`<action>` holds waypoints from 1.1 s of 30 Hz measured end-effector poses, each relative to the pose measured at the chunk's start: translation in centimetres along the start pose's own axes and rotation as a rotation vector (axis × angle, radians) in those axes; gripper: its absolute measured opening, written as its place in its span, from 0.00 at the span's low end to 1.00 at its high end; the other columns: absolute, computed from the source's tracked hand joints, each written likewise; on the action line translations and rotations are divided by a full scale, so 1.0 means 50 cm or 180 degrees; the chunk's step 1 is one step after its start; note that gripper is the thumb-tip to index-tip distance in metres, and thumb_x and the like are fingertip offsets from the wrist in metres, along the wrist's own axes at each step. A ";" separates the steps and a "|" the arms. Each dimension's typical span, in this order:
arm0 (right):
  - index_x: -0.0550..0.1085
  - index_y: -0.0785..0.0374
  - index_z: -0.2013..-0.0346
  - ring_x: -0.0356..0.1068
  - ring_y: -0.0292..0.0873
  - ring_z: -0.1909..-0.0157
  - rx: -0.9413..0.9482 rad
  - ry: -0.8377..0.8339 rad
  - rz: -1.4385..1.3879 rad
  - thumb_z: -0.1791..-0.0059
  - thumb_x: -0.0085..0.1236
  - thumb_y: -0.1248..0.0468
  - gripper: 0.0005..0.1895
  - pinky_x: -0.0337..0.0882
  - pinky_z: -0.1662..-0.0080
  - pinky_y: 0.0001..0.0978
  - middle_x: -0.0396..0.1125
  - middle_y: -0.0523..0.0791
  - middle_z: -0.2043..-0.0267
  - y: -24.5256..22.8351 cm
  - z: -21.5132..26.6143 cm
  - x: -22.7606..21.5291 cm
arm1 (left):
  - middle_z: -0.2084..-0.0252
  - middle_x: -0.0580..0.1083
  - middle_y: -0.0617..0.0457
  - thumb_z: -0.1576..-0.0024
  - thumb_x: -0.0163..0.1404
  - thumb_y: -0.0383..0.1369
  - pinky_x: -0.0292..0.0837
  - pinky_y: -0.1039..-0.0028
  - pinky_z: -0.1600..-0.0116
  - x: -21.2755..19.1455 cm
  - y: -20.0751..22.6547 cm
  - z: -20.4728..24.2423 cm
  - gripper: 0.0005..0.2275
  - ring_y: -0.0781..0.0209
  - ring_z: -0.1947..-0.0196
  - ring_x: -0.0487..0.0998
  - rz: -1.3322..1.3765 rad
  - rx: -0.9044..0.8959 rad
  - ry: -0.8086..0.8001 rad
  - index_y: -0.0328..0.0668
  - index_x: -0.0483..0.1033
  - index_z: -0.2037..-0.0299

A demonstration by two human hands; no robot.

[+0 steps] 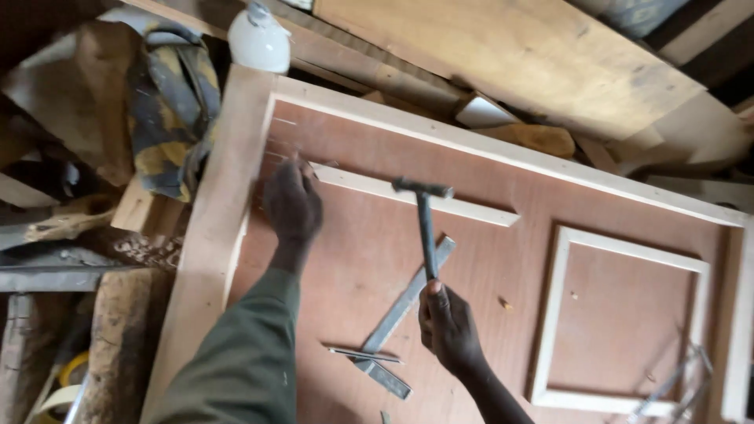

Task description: Sawing a wooden strip to size, measuring its position with a square, and hammering it onto a wooden panel to form a frame.

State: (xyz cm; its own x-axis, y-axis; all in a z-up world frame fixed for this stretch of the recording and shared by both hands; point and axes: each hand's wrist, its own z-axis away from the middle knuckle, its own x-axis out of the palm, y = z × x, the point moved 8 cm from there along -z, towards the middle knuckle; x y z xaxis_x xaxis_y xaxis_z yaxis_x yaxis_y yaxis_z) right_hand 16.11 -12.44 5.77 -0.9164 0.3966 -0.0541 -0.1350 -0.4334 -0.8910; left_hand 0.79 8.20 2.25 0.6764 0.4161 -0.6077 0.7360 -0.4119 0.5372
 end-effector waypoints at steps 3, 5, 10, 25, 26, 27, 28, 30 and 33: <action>0.54 0.61 0.86 0.38 0.33 0.90 0.0800 0.0204 -0.0003 0.54 0.36 0.48 0.23 0.41 0.88 0.24 0.42 0.41 0.91 0.087 0.072 -0.060 | 0.73 0.71 0.48 0.49 0.39 0.27 0.60 0.62 0.72 0.008 -0.018 -0.007 0.04 0.48 0.72 0.69 0.0254 -0.0833 -0.0270 0.37 0.66 0.72; 0.52 0.62 0.87 0.37 0.34 0.92 0.1039 0.0324 -0.0480 0.55 0.38 0.48 0.24 0.39 0.89 0.25 0.39 0.41 0.91 0.131 0.123 -0.079 | 0.73 0.70 0.49 0.48 0.38 0.28 0.59 0.62 0.71 -0.006 -0.023 -0.006 0.05 0.47 0.72 0.68 0.0310 -0.0654 -0.0277 0.39 0.65 0.73; 0.49 0.60 0.86 0.34 0.35 0.92 0.2133 0.0922 -0.1455 0.55 0.44 0.50 0.24 0.34 0.84 0.27 0.35 0.41 0.91 0.218 0.264 -0.137 | 0.73 0.68 0.51 0.49 0.36 0.25 0.59 0.62 0.71 -0.031 0.001 0.011 0.04 0.47 0.74 0.68 0.0715 -0.0257 -0.0423 0.43 0.63 0.73; 0.60 0.63 0.76 0.61 0.41 0.84 0.1705 0.0410 0.1739 0.60 0.38 0.61 0.08 0.62 0.79 0.28 0.61 0.46 0.82 0.247 0.334 -0.217 | 0.62 0.63 0.41 0.53 0.40 0.24 0.62 0.59 0.63 -0.210 -0.003 0.273 0.06 0.44 0.66 0.67 0.0609 -0.0975 -0.1525 0.34 0.65 0.67; 0.61 0.60 0.76 0.62 0.40 0.83 0.1689 0.0305 0.2276 0.59 0.36 0.57 0.10 0.61 0.76 0.31 0.62 0.44 0.82 0.244 0.341 -0.223 | 0.60 0.61 0.39 0.53 0.40 0.26 0.61 0.58 0.60 -0.230 0.003 0.288 0.09 0.42 0.65 0.65 0.0607 -0.0751 -0.1481 0.32 0.63 0.64; 0.62 0.57 0.75 0.64 0.39 0.82 0.1669 0.0203 0.2814 0.59 0.35 0.54 0.11 0.60 0.73 0.33 0.64 0.42 0.81 0.242 0.347 -0.229 | 0.59 0.59 0.37 0.53 0.40 0.27 0.61 0.58 0.58 -0.250 0.009 0.304 0.12 0.40 0.64 0.64 0.0604 -0.0528 -0.1435 0.30 0.62 0.60; 0.62 0.57 0.75 0.64 0.39 0.82 0.1647 0.0244 0.2789 0.59 0.35 0.54 0.11 0.60 0.73 0.33 0.64 0.42 0.81 0.246 0.354 -0.236 | 0.59 0.59 0.37 0.53 0.40 0.27 0.61 0.58 0.58 -0.273 0.019 0.325 0.12 0.40 0.64 0.64 0.0627 -0.0483 -0.1425 0.30 0.62 0.60; 0.61 0.57 0.76 0.62 0.47 0.70 0.1671 0.0273 0.2943 0.58 0.35 0.51 0.13 0.58 0.67 0.35 0.65 0.46 0.72 0.259 0.370 -0.252 | 0.59 0.64 0.38 0.53 0.39 0.30 0.59 0.55 0.56 -0.300 0.001 0.388 0.12 0.41 0.57 0.63 0.0209 -0.1060 -0.1880 0.33 0.63 0.61; 0.61 0.57 0.78 0.61 0.46 0.72 0.1367 0.0383 0.2828 0.57 0.38 0.53 0.12 0.57 0.69 0.36 0.64 0.45 0.75 0.279 0.401 -0.272 | 0.59 0.67 0.41 0.51 0.41 0.32 0.64 0.62 0.57 -0.377 0.062 0.466 0.12 0.48 0.60 0.68 0.0225 -0.1568 -0.2550 0.34 0.66 0.59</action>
State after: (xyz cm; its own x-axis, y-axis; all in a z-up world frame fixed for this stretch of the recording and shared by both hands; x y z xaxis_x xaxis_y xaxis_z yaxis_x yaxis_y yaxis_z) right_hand 19.15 -40.09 3.11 -0.7097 -0.1450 -0.6894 0.4352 -0.8598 -0.2671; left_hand -10.30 -19.80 1.77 0.6347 -0.3535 -0.6872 0.7464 0.0503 0.6636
